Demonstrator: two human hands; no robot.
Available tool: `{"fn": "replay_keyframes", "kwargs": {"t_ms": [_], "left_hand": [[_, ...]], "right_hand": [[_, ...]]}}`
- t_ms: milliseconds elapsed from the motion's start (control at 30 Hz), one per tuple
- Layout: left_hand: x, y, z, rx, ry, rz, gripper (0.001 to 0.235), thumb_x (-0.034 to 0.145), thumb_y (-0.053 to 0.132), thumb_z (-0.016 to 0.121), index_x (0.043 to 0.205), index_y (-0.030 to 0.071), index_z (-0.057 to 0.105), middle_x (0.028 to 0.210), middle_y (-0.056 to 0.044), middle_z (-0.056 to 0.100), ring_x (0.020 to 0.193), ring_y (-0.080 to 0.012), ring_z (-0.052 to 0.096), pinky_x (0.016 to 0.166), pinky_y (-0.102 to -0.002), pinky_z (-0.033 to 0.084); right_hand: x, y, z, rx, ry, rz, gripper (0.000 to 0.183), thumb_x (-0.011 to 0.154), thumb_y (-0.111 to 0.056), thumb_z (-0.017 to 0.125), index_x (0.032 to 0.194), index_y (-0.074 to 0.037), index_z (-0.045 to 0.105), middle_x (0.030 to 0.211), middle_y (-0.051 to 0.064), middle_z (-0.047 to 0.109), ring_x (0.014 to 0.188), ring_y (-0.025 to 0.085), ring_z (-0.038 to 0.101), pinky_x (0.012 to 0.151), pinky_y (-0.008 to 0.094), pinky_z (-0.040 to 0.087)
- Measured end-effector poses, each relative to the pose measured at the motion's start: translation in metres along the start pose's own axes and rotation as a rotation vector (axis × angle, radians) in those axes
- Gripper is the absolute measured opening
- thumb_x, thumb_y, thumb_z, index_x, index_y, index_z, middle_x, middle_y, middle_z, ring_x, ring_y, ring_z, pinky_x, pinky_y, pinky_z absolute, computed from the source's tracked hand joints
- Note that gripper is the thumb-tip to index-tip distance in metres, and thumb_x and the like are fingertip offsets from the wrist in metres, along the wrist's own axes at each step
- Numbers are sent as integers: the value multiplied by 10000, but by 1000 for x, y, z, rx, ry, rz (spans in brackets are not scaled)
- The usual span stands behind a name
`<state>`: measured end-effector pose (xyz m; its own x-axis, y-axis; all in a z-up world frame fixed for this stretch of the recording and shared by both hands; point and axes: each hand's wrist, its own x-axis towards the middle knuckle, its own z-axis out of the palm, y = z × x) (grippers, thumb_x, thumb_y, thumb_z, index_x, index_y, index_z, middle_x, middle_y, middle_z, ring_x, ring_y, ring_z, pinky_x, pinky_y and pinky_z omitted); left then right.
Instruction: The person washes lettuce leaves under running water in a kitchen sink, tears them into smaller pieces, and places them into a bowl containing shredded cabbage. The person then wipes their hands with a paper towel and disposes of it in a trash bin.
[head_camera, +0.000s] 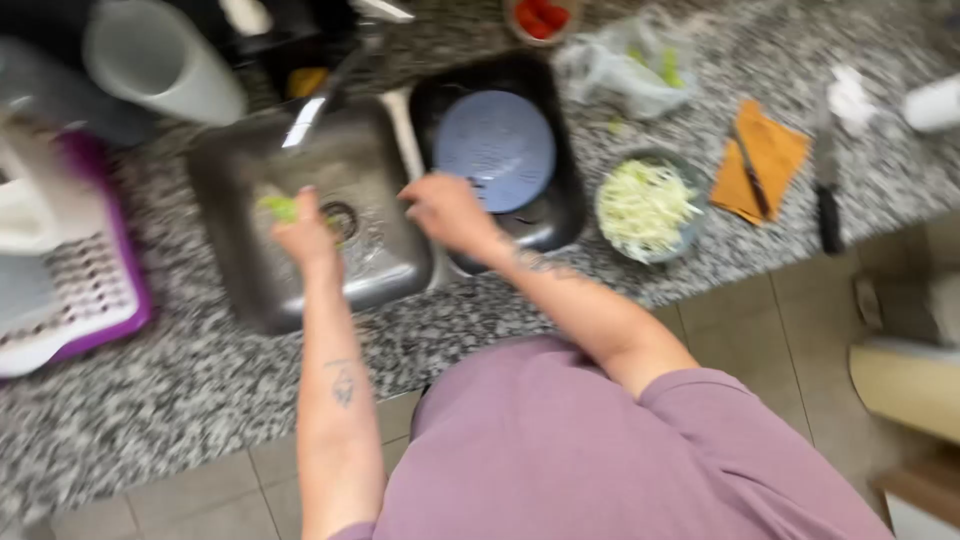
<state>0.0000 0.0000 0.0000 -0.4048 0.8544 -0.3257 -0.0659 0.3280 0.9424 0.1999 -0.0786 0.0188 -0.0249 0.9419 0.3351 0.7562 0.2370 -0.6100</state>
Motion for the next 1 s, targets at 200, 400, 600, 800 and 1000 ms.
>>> {"fn": "replay_keyframes", "kwargs": {"t_ms": [200, 400, 600, 800, 1000], "left_hand": [[-60, 39, 11, -217, -11, -24, 282, 868, 274, 687, 693, 128, 520, 455, -62, 396, 260, -167, 405, 229, -267, 339], [-95, 51, 29, -494, -232, -246, 399, 871, 435, 626, 662, 160, 427, 522, 37, 241, 341, -132, 349, 332, -257, 327], [-85, 73, 7, -453, -470, -212, 212, 912, 347, 576, 808, 169, 529, 471, 62, 299, 536, -148, 626, 670, -311, 625], [-34, 62, -54, -330, -528, -302, 184, 921, 304, 584, 806, 166, 547, 470, 65, 289, 470, -119, 517, 579, -273, 579], [7, 16, -87, -306, -503, -435, 176, 931, 336, 568, 813, 205, 559, 469, 71, 278, 497, -109, 512, 629, -270, 601]], "right_hand": [[-48, -54, -26, 273, -358, 149, 209, 835, -198, 615, 1037, -146, 611, 974, 59, 666, 890, 288, 658, 776, 421, 532], [-40, -76, -16, 483, -216, 362, 460, 850, -207, 642, 1257, -195, 429, 1086, 38, 599, 849, 205, 690, 700, 318, 574], [-32, -86, -51, 350, 54, 234, 403, 803, -236, 702, 1168, -142, 559, 1100, 98, 605, 972, 287, 651, 823, 391, 544], [-84, -29, -120, 12, 480, 599, 190, 818, -310, 747, 723, -159, 679, 728, 30, 640, 757, 230, 633, 716, 320, 486], [-160, 83, -201, -436, 499, 1137, 124, 783, -400, 751, 790, -280, 721, 703, -46, 583, 756, 224, 628, 705, 373, 510]]}}
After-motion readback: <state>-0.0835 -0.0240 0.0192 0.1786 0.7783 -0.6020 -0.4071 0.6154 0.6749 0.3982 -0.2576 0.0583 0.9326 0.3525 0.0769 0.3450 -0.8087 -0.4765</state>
